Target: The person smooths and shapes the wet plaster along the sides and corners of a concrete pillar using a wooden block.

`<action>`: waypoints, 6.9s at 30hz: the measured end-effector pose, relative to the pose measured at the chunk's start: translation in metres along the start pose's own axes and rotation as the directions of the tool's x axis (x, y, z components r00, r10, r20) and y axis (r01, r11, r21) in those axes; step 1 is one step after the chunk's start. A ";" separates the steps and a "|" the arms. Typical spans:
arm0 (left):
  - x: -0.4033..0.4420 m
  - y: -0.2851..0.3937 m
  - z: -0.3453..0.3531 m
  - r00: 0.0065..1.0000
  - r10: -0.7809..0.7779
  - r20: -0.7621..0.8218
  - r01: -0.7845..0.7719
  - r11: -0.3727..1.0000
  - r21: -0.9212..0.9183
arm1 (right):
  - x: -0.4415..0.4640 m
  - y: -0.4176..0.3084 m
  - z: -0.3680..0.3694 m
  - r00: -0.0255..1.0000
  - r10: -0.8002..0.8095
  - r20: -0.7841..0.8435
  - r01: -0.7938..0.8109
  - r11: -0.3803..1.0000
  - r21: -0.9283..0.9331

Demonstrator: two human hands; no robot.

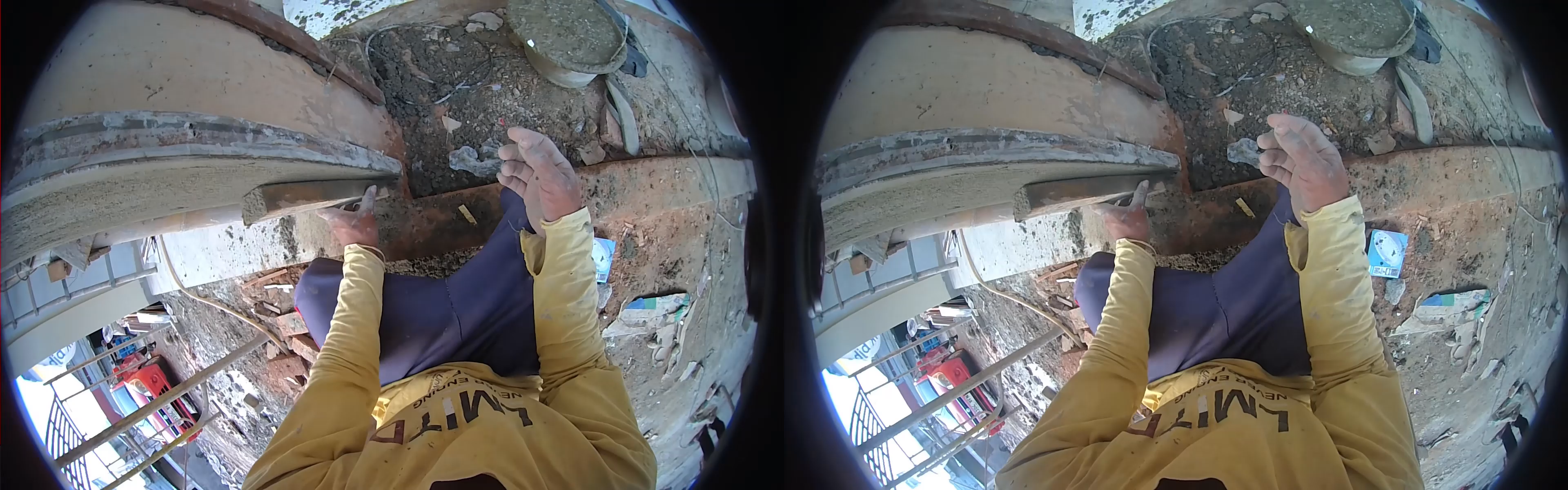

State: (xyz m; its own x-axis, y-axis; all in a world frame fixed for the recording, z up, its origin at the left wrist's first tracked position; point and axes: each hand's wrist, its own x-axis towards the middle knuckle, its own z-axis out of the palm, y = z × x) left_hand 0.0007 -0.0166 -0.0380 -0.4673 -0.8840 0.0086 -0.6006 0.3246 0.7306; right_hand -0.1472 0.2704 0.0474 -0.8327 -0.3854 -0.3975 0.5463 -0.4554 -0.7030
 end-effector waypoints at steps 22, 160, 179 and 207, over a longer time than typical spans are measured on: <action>-0.013 0.007 0.017 0.996 -0.068 0.055 0.074 0.990 -0.120 | 0.004 0.006 -0.001 0.999 0.011 0.036 -0.010 0.999 -0.034; 0.043 0.533 -0.479 0.649 0.611 -0.453 -0.721 0.684 -0.111 | -0.283 -0.316 0.621 -0.006 -0.888 0.459 0.777 -0.293 -0.558; 0.063 0.369 -0.544 0.546 0.775 0.318 -0.622 0.629 -0.465 | -0.362 -0.484 0.770 -0.267 -0.825 0.498 0.431 -0.565 -0.704; 0.096 0.280 -0.561 0.393 0.681 0.618 -0.505 0.721 -0.474 | -0.284 -0.292 0.651 -0.085 -0.937 0.338 0.475 -0.336 -0.814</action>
State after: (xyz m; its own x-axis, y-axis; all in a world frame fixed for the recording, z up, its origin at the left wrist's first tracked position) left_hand 0.1514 -0.1994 0.5500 -0.9935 0.0814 0.0794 0.1104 0.5216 0.8460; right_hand -0.0115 -0.0095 0.7502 -0.4112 0.1887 0.8918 -0.6519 0.6229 -0.4324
